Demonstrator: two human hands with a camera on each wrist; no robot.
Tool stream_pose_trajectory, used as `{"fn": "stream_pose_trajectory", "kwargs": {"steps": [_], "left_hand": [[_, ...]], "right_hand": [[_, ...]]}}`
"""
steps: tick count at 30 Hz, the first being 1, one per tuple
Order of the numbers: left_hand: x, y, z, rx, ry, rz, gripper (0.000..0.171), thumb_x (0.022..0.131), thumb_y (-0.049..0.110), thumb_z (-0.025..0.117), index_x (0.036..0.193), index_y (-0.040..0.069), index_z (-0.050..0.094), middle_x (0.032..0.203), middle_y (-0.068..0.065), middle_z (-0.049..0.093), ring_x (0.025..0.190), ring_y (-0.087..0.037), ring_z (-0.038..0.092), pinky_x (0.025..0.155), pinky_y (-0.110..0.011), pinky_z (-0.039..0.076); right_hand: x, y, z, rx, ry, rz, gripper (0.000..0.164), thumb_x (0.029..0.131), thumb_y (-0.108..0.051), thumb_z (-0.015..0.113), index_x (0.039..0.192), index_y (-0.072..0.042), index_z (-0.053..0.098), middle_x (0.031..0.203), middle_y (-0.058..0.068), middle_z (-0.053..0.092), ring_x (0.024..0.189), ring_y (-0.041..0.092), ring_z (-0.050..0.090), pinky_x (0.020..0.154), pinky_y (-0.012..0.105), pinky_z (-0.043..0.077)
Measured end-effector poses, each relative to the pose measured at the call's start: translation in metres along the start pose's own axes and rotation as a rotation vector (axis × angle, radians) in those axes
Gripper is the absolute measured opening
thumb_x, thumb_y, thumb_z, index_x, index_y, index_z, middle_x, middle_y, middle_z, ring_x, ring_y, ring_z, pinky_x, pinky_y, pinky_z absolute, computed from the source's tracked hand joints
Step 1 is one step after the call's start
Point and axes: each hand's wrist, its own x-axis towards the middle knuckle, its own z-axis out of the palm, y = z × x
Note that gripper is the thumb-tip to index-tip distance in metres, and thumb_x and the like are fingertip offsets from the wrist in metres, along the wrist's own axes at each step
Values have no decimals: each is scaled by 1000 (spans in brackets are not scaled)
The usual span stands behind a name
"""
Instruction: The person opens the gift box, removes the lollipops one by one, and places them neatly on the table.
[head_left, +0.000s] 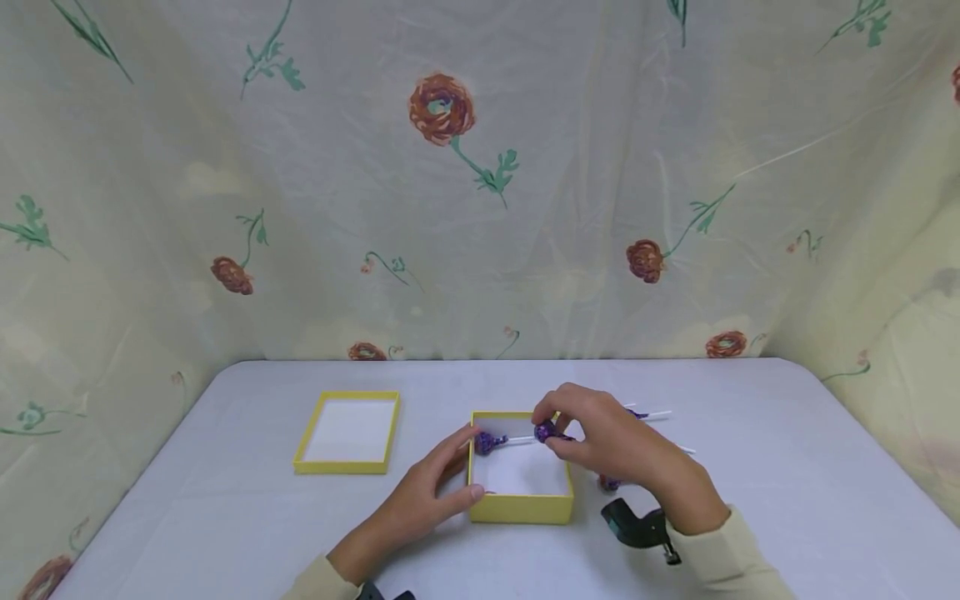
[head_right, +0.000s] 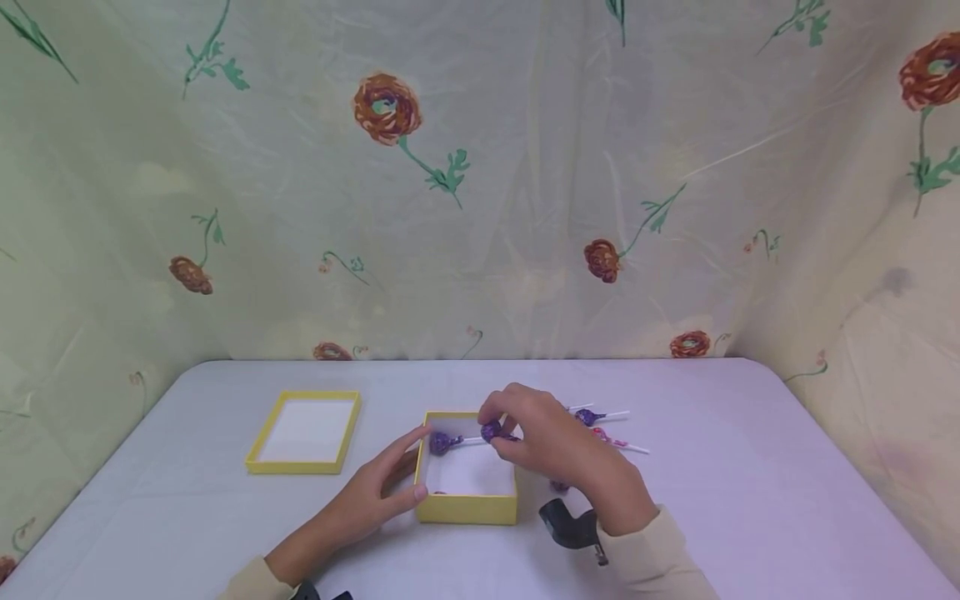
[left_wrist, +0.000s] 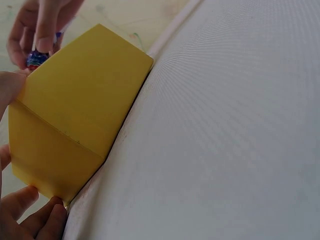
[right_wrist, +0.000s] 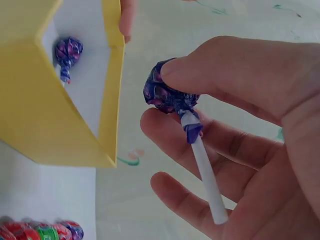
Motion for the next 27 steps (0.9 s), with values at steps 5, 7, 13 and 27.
{"fn": "stream_pose_trajectory", "kwargs": {"steps": [5, 7, 13, 27], "left_hand": [[0, -1, 0, 6, 2, 7, 68, 93, 28, 65, 151, 32, 30, 157, 4, 24, 138, -15, 36, 113, -30, 32], [0, -1, 0, 8, 4, 12, 68, 93, 27, 65, 151, 30, 30, 158, 3, 24, 138, -15, 36, 113, -30, 32], [0, -2, 0, 9, 5, 16, 69, 93, 27, 65, 152, 27, 30, 158, 2, 25, 138, -15, 36, 113, -29, 32], [-1, 1, 0, 15, 6, 0, 69, 93, 28, 65, 152, 26, 30, 157, 1, 26, 137, -14, 37, 113, -30, 33]], "right_hand": [[-5, 5, -6, -8, 7, 15, 20, 85, -7, 71, 102, -18, 66, 98, -8, 63, 88, 9, 60, 77, 31, 57], [-7, 7, -8, -3, 9, 27, 20, 85, -6, 71, 101, -17, 66, 96, -8, 64, 85, 10, 59, 74, 31, 57], [-13, 15, -14, 10, 21, 39, 20, 85, -4, 70, 100, -16, 67, 91, -7, 62, 80, 9, 57, 67, 24, 55], [-23, 33, -26, 32, 3, 150, 20, 83, -7, 73, 99, -18, 68, 99, -5, 64, 86, 12, 62, 72, 28, 58]]}}
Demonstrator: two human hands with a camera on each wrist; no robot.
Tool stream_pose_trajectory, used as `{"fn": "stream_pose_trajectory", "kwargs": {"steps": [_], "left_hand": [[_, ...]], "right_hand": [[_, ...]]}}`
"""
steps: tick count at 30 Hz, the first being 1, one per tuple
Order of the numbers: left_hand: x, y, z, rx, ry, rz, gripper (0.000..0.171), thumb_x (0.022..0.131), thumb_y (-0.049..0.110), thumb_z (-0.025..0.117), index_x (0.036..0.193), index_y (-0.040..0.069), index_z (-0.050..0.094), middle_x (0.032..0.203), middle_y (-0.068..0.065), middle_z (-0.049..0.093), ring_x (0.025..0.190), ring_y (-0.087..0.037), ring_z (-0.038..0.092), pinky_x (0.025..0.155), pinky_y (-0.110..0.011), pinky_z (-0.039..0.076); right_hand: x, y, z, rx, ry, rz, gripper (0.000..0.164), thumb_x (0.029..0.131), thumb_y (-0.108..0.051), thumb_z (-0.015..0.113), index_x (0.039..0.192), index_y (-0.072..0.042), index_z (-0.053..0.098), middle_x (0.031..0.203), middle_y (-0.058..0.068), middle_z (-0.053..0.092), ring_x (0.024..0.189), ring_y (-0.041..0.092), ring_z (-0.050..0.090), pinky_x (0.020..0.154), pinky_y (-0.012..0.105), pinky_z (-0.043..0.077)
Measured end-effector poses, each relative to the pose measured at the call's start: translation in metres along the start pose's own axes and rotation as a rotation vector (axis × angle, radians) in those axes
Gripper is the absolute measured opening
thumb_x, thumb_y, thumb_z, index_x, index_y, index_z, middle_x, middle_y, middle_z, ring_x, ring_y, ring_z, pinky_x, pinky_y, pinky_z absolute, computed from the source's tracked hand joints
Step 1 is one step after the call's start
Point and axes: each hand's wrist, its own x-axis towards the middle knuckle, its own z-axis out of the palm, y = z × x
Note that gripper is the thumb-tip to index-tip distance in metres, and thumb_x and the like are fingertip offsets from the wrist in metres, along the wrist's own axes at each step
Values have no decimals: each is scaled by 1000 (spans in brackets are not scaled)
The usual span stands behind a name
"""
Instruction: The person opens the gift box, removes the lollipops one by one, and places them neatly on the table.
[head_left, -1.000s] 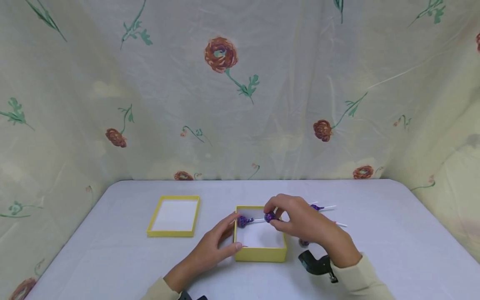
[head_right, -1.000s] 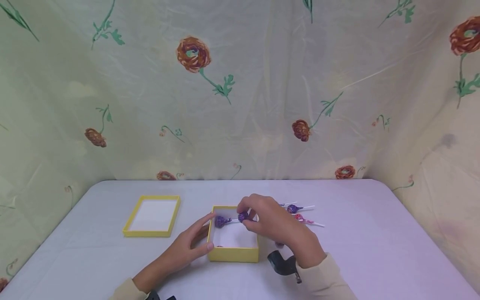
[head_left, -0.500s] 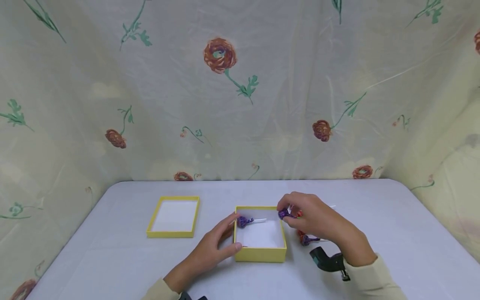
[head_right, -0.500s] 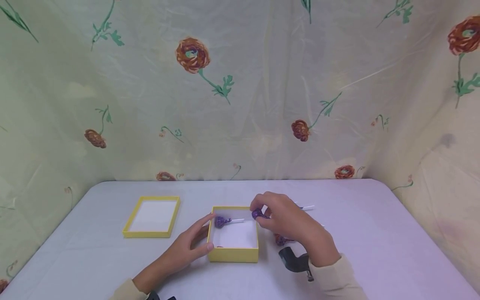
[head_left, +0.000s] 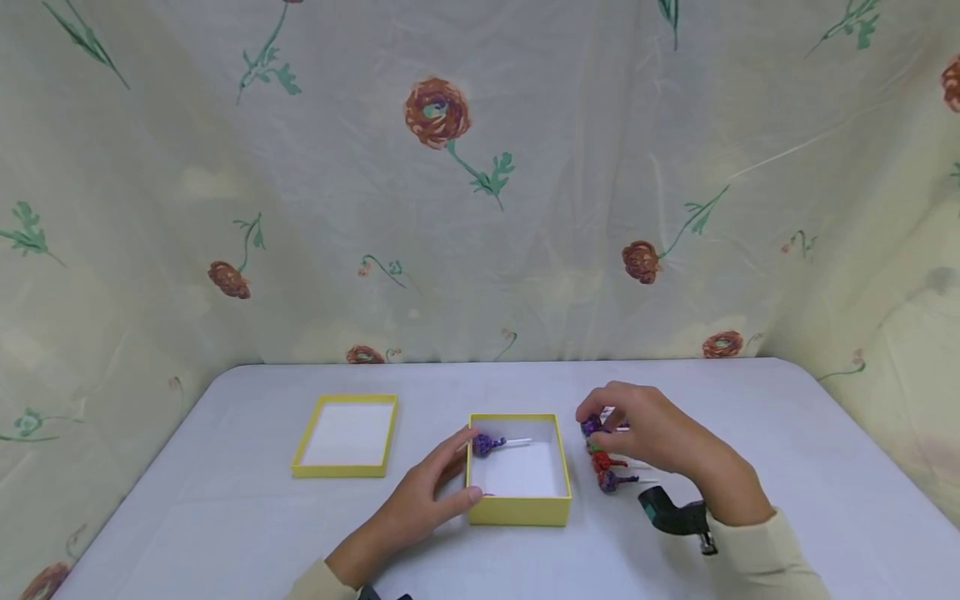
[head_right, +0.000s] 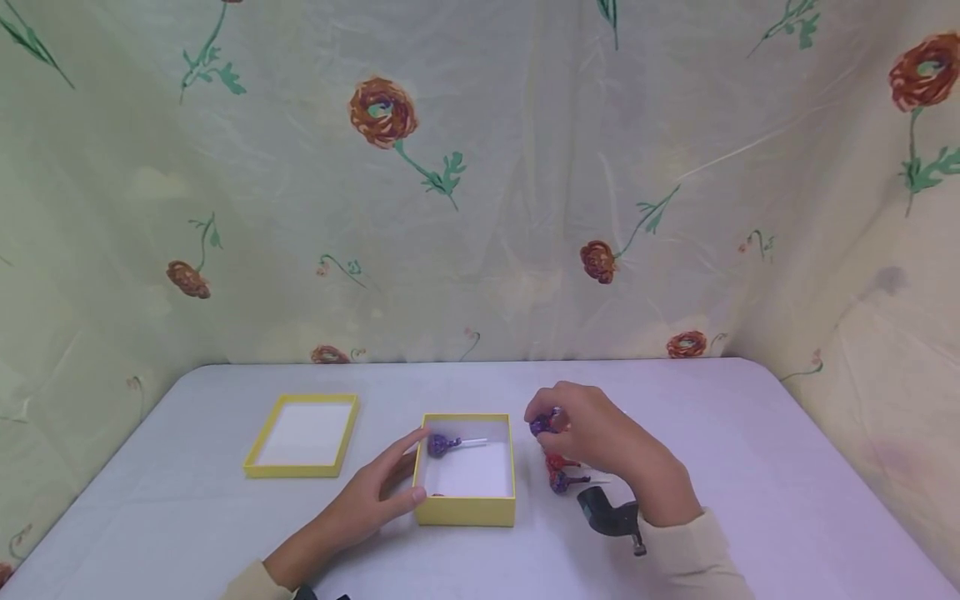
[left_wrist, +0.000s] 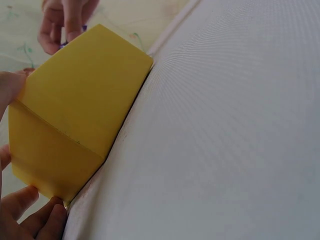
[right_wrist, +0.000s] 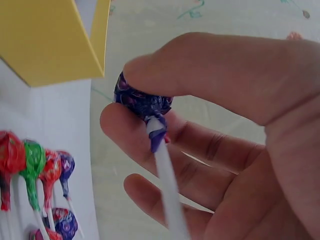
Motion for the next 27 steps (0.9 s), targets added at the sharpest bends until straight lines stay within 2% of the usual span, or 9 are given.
{"fn": "stream_pose_trajectory", "kwargs": {"steps": [6, 12, 18, 27], "left_hand": [[-1, -2, -1, 3, 0, -8, 68, 93, 29, 64, 152, 28, 30, 157, 2, 26, 137, -15, 37, 113, -31, 33], [-2, -1, -1, 2, 1, -7, 69, 93, 28, 65, 152, 27, 29, 158, 1, 25, 137, -15, 37, 113, -31, 33], [-2, -1, -1, 5, 6, -2, 69, 93, 28, 65, 152, 28, 29, 157, 3, 26, 137, -14, 37, 113, -31, 33], [-1, 1, -1, -14, 0, 28, 69, 93, 25, 65, 152, 25, 29, 157, 4, 26, 137, -14, 37, 113, -31, 32]], "right_hand": [[-1, 8, -3, -6, 4, 52, 15, 85, -9, 72, 97, -17, 67, 101, -4, 65, 85, 15, 61, 72, 28, 57], [-3, 14, -6, -16, 1, 125, 23, 85, -11, 73, 107, -9, 67, 103, 2, 65, 88, 18, 60, 73, 31, 59], [-5, 23, -10, -47, 10, 142, 20, 85, -10, 72, 104, -11, 67, 98, 1, 64, 88, 20, 60, 74, 34, 58], [-9, 38, -9, -80, -31, 162, 22, 84, -13, 72, 104, -4, 69, 92, 1, 66, 83, 18, 58, 74, 35, 55]]}}
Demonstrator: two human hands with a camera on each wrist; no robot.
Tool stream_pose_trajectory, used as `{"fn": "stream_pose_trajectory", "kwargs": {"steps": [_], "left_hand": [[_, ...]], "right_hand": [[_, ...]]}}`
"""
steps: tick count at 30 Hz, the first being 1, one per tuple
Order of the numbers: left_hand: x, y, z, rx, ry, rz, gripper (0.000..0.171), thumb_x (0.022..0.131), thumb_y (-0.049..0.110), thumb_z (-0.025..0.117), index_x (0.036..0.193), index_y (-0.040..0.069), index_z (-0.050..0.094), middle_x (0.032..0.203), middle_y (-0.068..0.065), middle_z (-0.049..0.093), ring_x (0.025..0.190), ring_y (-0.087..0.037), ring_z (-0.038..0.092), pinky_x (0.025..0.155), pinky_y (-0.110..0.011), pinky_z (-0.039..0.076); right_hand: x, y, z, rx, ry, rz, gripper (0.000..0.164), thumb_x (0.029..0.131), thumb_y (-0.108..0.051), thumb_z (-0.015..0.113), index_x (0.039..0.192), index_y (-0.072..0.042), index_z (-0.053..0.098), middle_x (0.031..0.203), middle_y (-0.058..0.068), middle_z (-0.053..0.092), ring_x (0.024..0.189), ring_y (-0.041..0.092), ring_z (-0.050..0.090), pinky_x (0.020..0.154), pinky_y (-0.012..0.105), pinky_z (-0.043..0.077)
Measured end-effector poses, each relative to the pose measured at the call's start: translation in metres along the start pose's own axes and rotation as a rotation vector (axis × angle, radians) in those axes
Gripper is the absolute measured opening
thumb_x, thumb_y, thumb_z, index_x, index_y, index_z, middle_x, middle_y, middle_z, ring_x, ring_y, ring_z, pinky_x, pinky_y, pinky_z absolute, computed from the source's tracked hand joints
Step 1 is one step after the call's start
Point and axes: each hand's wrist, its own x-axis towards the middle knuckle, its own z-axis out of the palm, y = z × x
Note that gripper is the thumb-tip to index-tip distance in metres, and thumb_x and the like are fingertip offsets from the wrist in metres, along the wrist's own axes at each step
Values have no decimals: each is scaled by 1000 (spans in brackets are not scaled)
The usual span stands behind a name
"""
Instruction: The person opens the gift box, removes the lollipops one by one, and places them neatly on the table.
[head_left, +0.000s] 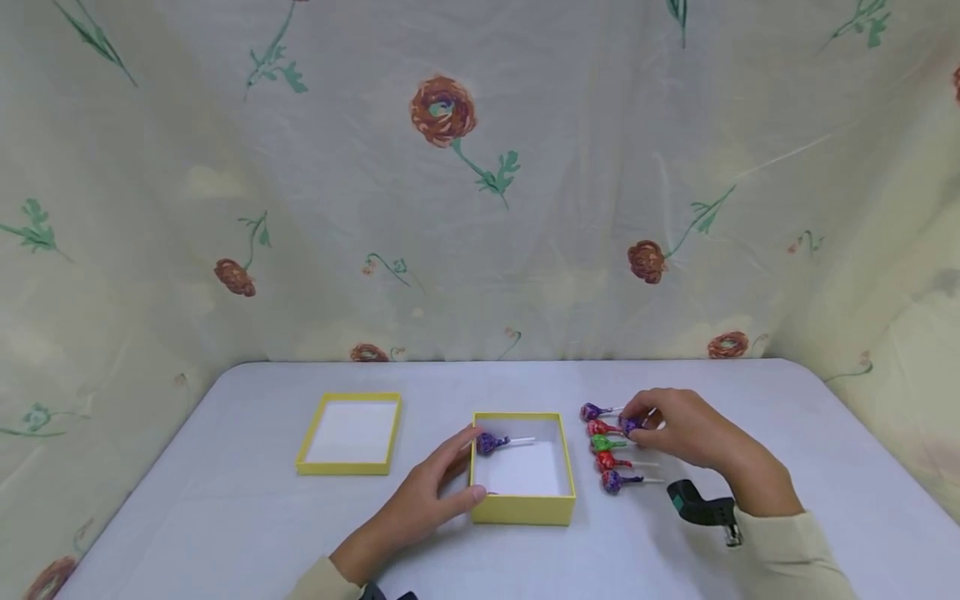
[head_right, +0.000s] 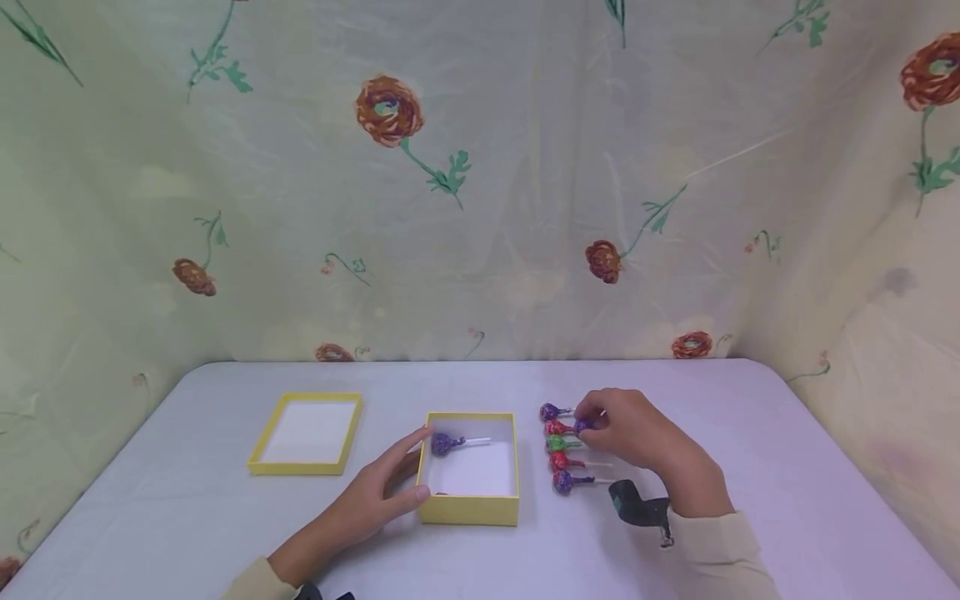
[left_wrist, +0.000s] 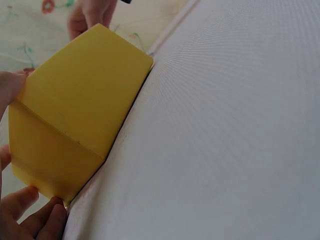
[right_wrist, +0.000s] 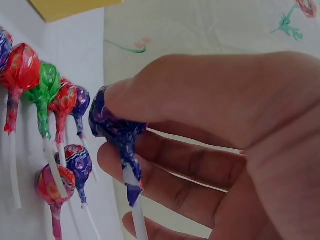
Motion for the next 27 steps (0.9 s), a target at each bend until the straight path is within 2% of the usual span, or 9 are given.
{"fn": "stream_pose_trajectory", "kwargs": {"steps": [6, 8, 14, 19, 27], "left_hand": [[0, 1, 0, 6, -1, 4, 70, 93, 25, 65, 153, 23, 29, 157, -1, 26, 137, -16, 37, 113, -31, 33], [0, 0, 0, 5, -2, 7, 70, 93, 25, 65, 153, 23, 29, 158, -3, 26, 137, -17, 38, 113, -32, 33], [-1, 0, 0, 5, -1, 3, 70, 93, 25, 65, 152, 25, 29, 157, 1, 26, 137, -16, 38, 113, -32, 33], [-1, -1, 1, 13, 0, 9, 69, 93, 26, 65, 152, 27, 30, 157, 3, 26, 137, -16, 38, 113, -30, 33], [1, -4, 0, 6, 3, 34, 69, 93, 24, 65, 152, 23, 30, 157, 1, 27, 137, -16, 38, 113, -29, 33]], "right_hand": [[-1, 8, 2, -21, -5, -2, 21, 83, -12, 73, 103, -4, 71, 90, 0, 64, 81, 16, 56, 71, 34, 52], [-1, 10, 3, -23, -9, 22, 21, 83, -12, 73, 103, -5, 71, 90, 0, 64, 80, 16, 54, 71, 32, 52], [0, 14, 6, -15, -23, 95, 22, 83, -10, 73, 104, -4, 71, 92, 2, 65, 81, 18, 54, 75, 36, 55], [0, 19, 7, -17, -25, 109, 19, 82, -7, 72, 101, -3, 70, 88, 2, 64, 80, 19, 54, 75, 39, 56], [2, 25, 10, -24, -17, 120, 17, 82, -8, 72, 99, -5, 69, 86, 1, 62, 80, 19, 53, 74, 39, 55]]}}
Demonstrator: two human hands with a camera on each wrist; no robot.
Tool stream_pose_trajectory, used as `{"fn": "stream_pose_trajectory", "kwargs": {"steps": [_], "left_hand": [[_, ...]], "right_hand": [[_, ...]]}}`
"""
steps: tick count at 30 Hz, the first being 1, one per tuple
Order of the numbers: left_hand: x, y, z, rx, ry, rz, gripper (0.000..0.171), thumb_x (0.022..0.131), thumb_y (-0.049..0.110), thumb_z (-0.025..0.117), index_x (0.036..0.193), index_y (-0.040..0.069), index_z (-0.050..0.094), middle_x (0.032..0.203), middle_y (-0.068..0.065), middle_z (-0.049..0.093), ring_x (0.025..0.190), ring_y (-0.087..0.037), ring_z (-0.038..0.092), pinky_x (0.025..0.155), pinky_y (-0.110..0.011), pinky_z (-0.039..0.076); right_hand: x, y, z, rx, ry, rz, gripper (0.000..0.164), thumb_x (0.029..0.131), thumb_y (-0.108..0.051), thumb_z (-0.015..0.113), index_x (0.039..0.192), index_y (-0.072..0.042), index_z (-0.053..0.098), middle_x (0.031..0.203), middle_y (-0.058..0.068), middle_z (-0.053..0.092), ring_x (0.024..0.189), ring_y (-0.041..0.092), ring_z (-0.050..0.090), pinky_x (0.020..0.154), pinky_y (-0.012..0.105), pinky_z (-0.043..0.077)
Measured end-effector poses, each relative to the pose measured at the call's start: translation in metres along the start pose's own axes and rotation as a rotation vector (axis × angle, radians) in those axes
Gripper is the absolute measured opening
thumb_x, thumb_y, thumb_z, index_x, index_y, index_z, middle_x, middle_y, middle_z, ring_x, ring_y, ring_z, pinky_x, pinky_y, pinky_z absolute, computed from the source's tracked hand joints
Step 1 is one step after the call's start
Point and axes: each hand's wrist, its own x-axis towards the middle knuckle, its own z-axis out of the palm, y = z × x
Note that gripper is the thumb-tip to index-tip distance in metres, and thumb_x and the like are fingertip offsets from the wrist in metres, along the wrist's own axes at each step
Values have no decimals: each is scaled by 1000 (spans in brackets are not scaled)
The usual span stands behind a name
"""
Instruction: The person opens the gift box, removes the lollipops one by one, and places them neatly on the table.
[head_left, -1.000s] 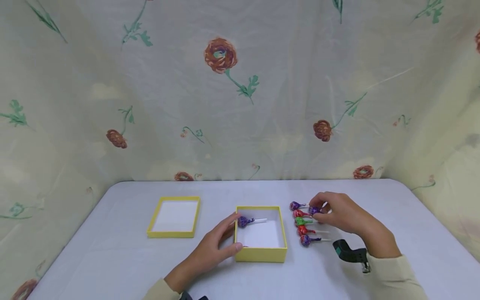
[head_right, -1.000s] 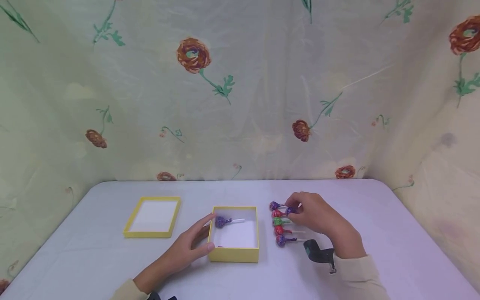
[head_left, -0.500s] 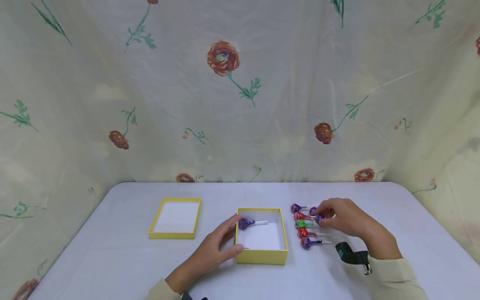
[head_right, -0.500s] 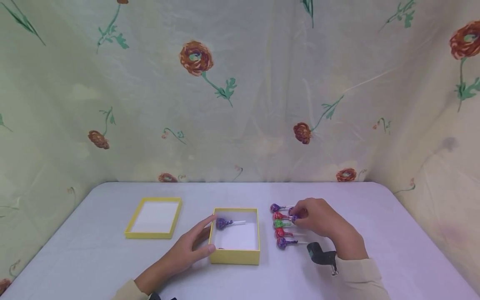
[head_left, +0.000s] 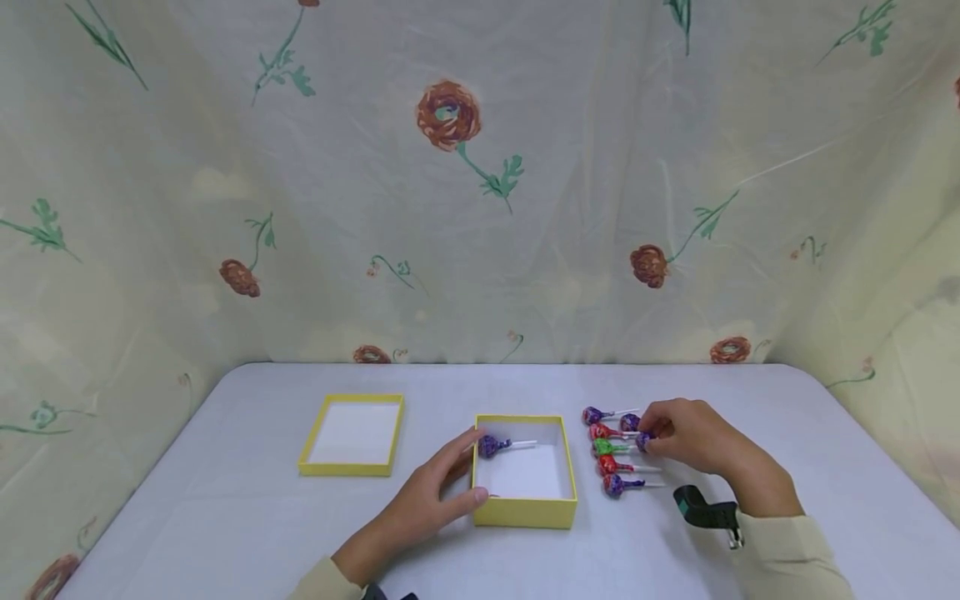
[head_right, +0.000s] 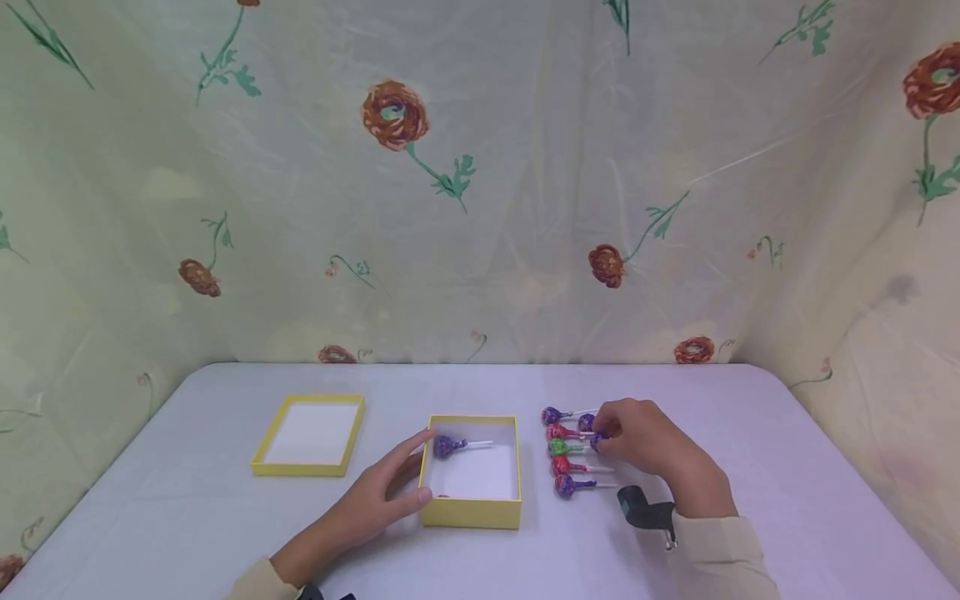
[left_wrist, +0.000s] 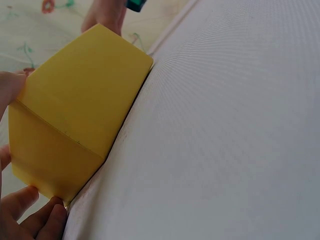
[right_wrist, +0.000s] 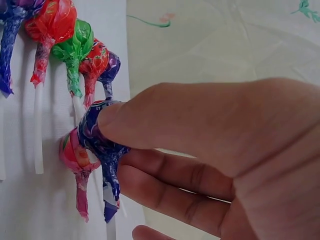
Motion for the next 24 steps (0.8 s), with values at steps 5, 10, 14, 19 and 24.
{"fn": "stream_pose_trajectory", "kwargs": {"steps": [5, 10, 14, 19, 24], "left_hand": [[1, -1, 0, 1, -5, -2, 69, 93, 24, 65, 152, 23, 30, 157, 2, 27, 138, -16, 37, 113, -29, 33], [2, 0, 0, 6, -2, -17, 68, 93, 25, 65, 152, 25, 31, 156, 6, 27, 137, -15, 37, 113, -29, 33], [1, 0, -1, 9, -1, -28, 67, 93, 26, 64, 152, 26, 31, 156, 8, 28, 137, -14, 37, 113, -29, 33], [1, 0, 0, 12, -3, -34, 67, 93, 27, 64, 152, 26, 31, 155, 8, 28, 137, -14, 37, 113, -30, 33], [1, -1, 0, 8, -3, -35, 67, 93, 27, 64, 152, 26, 31, 156, 8, 28, 137, -14, 37, 113, -29, 33]], "right_hand": [[0, 1, 0, 0, -8, -3, 16, 82, -8, 73, 98, -7, 70, 84, 1, 61, 79, 19, 52, 72, 37, 54], [0, 1, 0, 4, -20, -10, 15, 82, -7, 73, 96, -8, 70, 82, 0, 60, 77, 18, 51, 70, 34, 53], [0, 2, 0, 9, -33, -13, 14, 82, -6, 73, 95, -9, 70, 81, -1, 59, 77, 18, 51, 69, 33, 52], [-1, 2, 1, 12, -42, -21, 13, 82, -6, 73, 94, -9, 69, 79, -1, 58, 76, 18, 50, 67, 32, 50], [-1, 2, 2, 5, -50, -21, 13, 82, -6, 72, 94, -12, 69, 76, 0, 55, 76, 19, 48, 63, 30, 45]]}}
